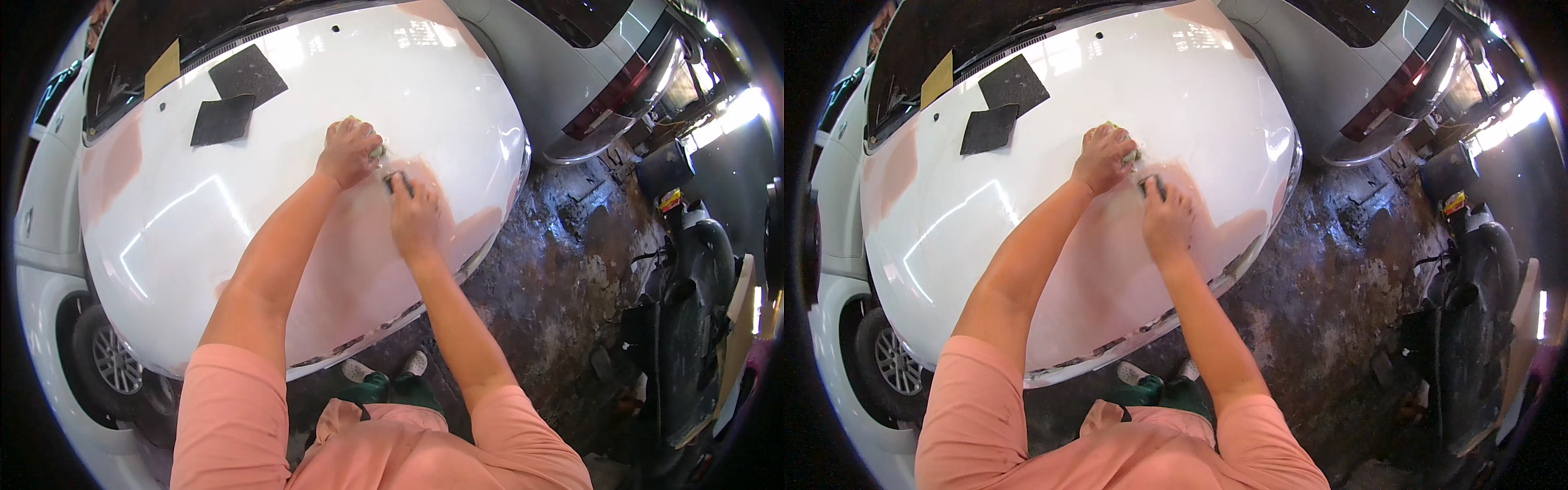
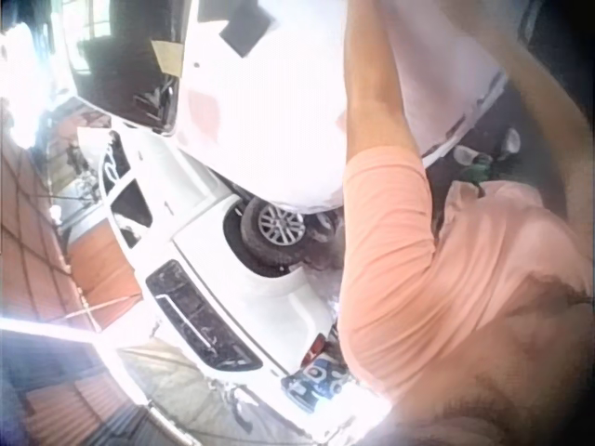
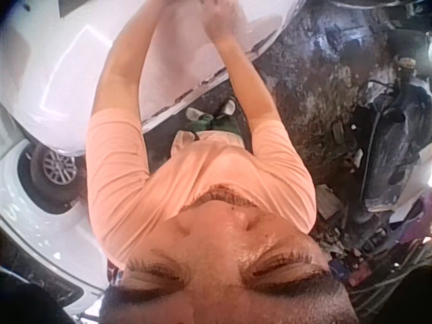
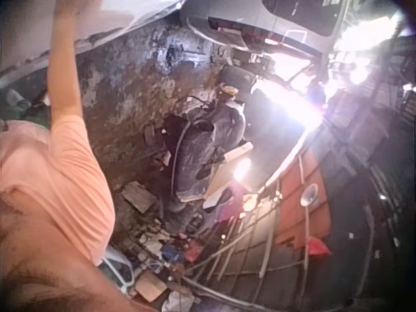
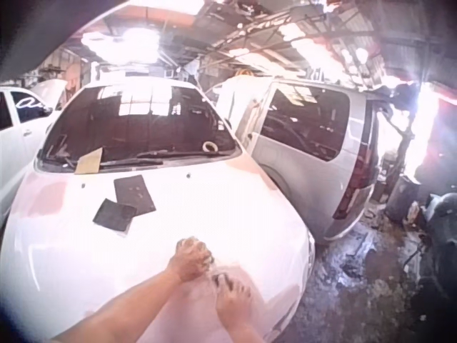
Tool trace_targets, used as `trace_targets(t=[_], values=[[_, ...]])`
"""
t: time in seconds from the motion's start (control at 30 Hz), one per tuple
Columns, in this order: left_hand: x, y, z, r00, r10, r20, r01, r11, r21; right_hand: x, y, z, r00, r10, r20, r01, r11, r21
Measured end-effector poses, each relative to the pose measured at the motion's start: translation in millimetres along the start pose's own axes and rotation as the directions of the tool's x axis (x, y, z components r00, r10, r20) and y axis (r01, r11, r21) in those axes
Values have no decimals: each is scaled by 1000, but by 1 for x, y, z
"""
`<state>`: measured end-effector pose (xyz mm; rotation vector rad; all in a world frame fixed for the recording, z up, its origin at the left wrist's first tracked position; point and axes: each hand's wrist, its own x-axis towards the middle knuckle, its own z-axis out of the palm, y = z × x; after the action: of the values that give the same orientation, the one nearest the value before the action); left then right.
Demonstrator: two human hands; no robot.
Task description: The person sands the surface of a car hood using a sanding block and wipes the area with a wet cloth, repeatedly dipping the cloth into a bucket of water.
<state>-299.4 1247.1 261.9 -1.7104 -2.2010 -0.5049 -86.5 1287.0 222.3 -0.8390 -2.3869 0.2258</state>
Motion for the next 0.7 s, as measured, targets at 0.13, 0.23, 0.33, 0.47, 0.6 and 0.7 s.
trace_targets(t=[0.13,0.23,0.33,0.47,0.6,0.7], values=[[-3,1,-3,1000,10,10,-10,1000,9,25,17,-8,999,-53,-7,54,997,56],[4,11,-5,1000,12,-13,-12,1000,-14,27,12,2,992,76,-105,-82,995,-54],[-2,1,-6,1000,2,-17,-2,1000,14,-15,-1,4,1000,-30,2,30,1000,-5],[2,1,-3,998,25,-50,-26,999,-21,26,23,-2,999,39,-33,-39,999,5],[-2,4,-1,999,-1,-37,0,1000,-18,-8,11,9,998,-18,-64,17,1000,-7],[-3,-1,1,998,13,-65,-14,1000,-23,1,14,-1,999,-22,-26,22,999,33]])
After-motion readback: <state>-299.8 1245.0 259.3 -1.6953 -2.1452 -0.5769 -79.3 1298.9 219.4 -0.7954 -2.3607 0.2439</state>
